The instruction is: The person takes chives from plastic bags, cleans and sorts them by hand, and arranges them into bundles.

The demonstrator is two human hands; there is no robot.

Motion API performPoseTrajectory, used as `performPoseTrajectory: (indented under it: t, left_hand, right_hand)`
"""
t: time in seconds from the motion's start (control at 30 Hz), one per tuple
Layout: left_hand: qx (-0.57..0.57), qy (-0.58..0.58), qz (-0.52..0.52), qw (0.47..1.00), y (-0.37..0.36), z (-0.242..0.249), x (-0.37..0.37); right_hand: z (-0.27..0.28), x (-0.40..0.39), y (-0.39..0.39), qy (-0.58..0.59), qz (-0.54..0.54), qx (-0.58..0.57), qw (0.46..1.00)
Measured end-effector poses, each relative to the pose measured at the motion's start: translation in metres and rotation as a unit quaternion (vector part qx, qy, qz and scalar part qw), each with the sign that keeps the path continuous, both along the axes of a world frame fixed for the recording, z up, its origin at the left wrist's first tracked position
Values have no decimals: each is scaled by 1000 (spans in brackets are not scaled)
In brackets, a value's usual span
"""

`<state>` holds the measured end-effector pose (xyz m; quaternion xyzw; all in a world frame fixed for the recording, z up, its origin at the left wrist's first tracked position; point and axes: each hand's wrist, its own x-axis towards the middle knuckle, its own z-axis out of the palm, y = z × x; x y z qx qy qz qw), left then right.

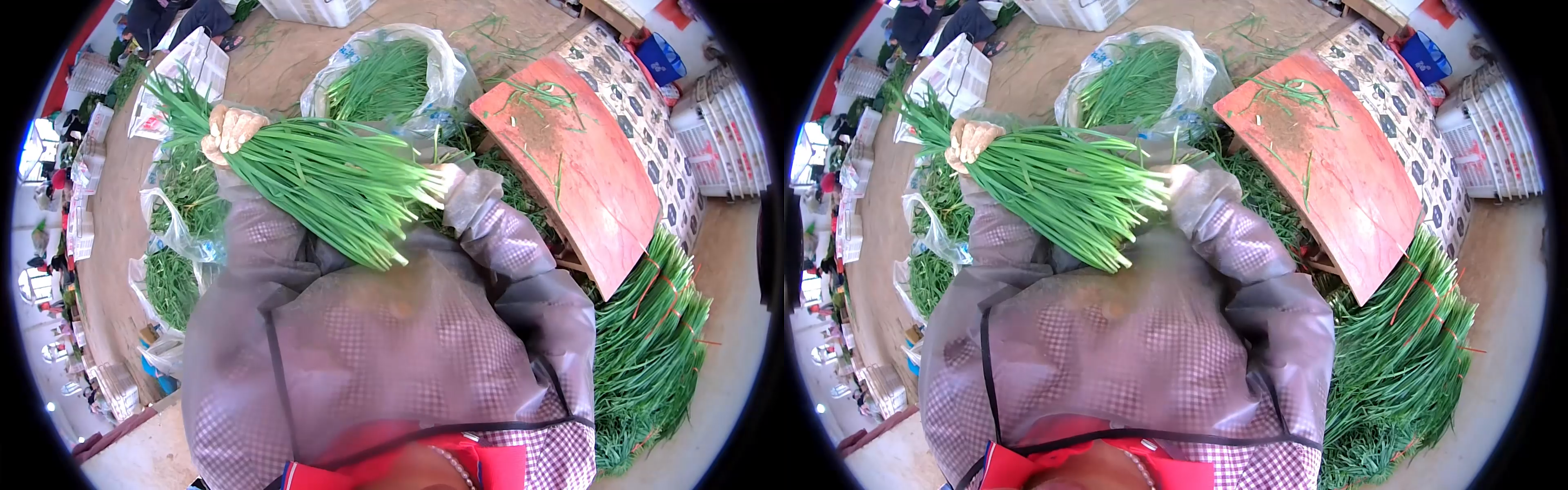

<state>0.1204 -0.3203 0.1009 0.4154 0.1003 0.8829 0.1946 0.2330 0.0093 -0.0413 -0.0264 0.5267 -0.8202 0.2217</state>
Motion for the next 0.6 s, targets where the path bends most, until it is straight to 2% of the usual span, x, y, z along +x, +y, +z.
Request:
performPoseTrajectory:
  t: [0.03,0.07,0.1,0.13,0.17,0.2,0.23,0.3,0.37,0.4,0.43,0.6]
  left_hand:
    - [-4,8,4,1000,-7,0,-1]
    - [-5,9,7,1000,-14,-1,2]
    - [-8,3,35,999,-21,-2,6]
    - [-12,-3,62,998,-28,-3,7]
    - [-16,1,61,998,-37,-8,6]
    - [-17,0,59,998,-39,-12,5]
    - [-10,-5,70,997,-41,-15,6]
    - [-9,-22,83,996,-41,-17,9]
    - [-15,-25,84,996,-42,-18,8]
    - [-23,-30,89,995,-45,-18,8]
    - [-22,-31,93,995,-45,-19,9]
    - [-28,-42,98,994,-46,-16,14]
  right_hand:
    - [-27,-2,11,215,-53,189,957]
    - [-39,-3,28,408,-153,349,829]
    - [-34,3,53,179,-136,200,954]
    - [-18,10,70,-66,-107,35,991]
    - [5,25,69,-68,-98,27,993]
    - [20,32,73,-55,7,-26,998]
    - [-1,38,63,17,28,8,999]
    - [26,54,24,118,24,93,988]
    - [92,63,-8,66,20,162,984]
    - [98,62,-20,-16,39,180,983]
    - [89,60,-32,-25,24,186,982]
    - [81,53,-56,6,-27,153,988]
